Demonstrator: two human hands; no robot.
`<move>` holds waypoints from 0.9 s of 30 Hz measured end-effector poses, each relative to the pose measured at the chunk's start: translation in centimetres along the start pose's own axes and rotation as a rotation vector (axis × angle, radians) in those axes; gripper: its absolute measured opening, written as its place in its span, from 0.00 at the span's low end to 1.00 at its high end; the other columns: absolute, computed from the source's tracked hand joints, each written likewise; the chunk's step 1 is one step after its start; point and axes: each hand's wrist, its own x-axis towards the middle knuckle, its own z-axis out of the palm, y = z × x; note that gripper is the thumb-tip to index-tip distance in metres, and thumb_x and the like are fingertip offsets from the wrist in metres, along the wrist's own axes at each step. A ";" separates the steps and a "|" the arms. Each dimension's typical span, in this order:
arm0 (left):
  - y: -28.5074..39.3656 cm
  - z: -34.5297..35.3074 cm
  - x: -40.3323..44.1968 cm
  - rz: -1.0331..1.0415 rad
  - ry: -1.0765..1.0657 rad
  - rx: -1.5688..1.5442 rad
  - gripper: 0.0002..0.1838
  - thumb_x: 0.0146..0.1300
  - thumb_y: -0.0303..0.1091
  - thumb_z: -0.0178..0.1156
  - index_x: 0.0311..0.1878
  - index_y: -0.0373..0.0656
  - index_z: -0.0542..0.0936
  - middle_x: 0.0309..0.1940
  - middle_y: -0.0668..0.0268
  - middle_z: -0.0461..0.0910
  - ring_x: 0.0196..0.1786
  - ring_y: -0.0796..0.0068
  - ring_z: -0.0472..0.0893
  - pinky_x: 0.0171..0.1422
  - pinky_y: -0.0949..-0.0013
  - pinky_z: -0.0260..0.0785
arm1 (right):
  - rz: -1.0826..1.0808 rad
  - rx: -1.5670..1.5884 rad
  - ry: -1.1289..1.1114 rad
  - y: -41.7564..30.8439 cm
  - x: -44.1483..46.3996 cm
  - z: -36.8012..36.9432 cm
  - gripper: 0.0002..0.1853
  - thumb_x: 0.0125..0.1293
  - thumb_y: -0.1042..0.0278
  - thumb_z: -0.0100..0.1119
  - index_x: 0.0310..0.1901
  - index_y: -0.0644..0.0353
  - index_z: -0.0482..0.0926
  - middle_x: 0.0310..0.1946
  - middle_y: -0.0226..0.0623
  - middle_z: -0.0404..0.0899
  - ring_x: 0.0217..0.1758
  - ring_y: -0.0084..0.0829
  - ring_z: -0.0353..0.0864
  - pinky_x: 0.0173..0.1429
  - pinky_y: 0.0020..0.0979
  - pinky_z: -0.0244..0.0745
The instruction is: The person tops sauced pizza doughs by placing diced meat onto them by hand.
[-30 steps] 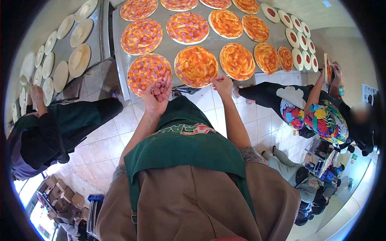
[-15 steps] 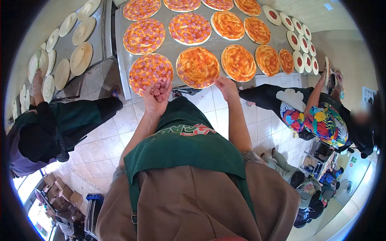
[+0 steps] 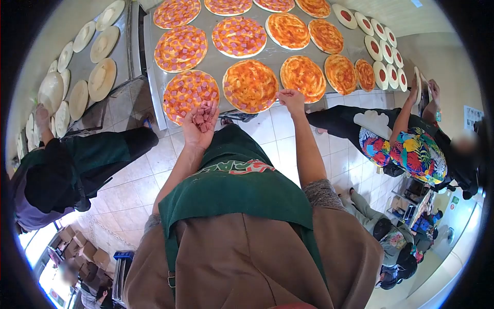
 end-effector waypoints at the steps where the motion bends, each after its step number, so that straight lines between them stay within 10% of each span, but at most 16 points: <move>1: 0.0 0.1 0.0 0.005 0.011 -0.001 0.17 0.64 0.36 0.49 0.50 0.33 0.75 0.50 0.52 0.78 0.60 0.58 0.76 0.70 0.55 0.63 | -0.034 -0.015 0.000 0.5 0.3 0.0 0.10 0.52 0.74 0.71 0.34 0.67 0.80 0.26 0.35 0.82 0.27 0.21 0.81 0.31 0.20 0.76; 9: 0.2 -0.1 -0.2 0.016 0.015 0.038 0.17 0.65 0.36 0.48 0.48 0.33 0.76 0.48 0.53 0.79 0.59 0.59 0.76 0.70 0.56 0.63 | -0.209 -0.479 0.190 0.3 0.5 0.5 0.11 0.50 0.70 0.72 0.28 0.67 0.79 0.21 0.34 0.81 0.25 0.21 0.80 0.29 0.22 0.73; 15: 0.3 0.1 -0.2 0.026 0.016 0.038 0.17 0.65 0.39 0.51 0.47 0.33 0.76 0.46 0.56 0.80 0.57 0.60 0.77 0.70 0.56 0.64 | 0.066 0.463 0.022 -1.1 0.3 -0.6 0.10 0.62 0.76 0.59 0.43 0.73 0.76 0.33 0.44 0.82 0.36 0.32 0.84 0.44 0.26 0.82; 21: 0.1 0.0 -0.2 0.007 -0.012 0.031 0.17 0.66 0.39 0.51 0.47 0.34 0.76 0.47 0.56 0.80 0.57 0.60 0.78 0.69 0.57 0.64 | 0.104 0.217 -0.084 -2.7 0.6 -1.4 0.14 0.62 0.79 0.58 0.49 0.76 0.75 0.38 0.48 0.82 0.40 0.34 0.85 0.44 0.26 0.83; 27: 0.1 -0.2 0.0 -0.010 -0.008 0.030 0.19 0.65 0.40 0.51 0.50 0.34 0.75 0.49 0.56 0.79 0.58 0.60 0.77 0.69 0.57 0.64 | -0.005 -0.214 -0.113 -2.1 3.3 -1.4 0.09 0.59 0.71 0.66 0.33 0.70 0.82 0.25 0.36 0.82 0.25 0.22 0.80 0.30 0.19 0.75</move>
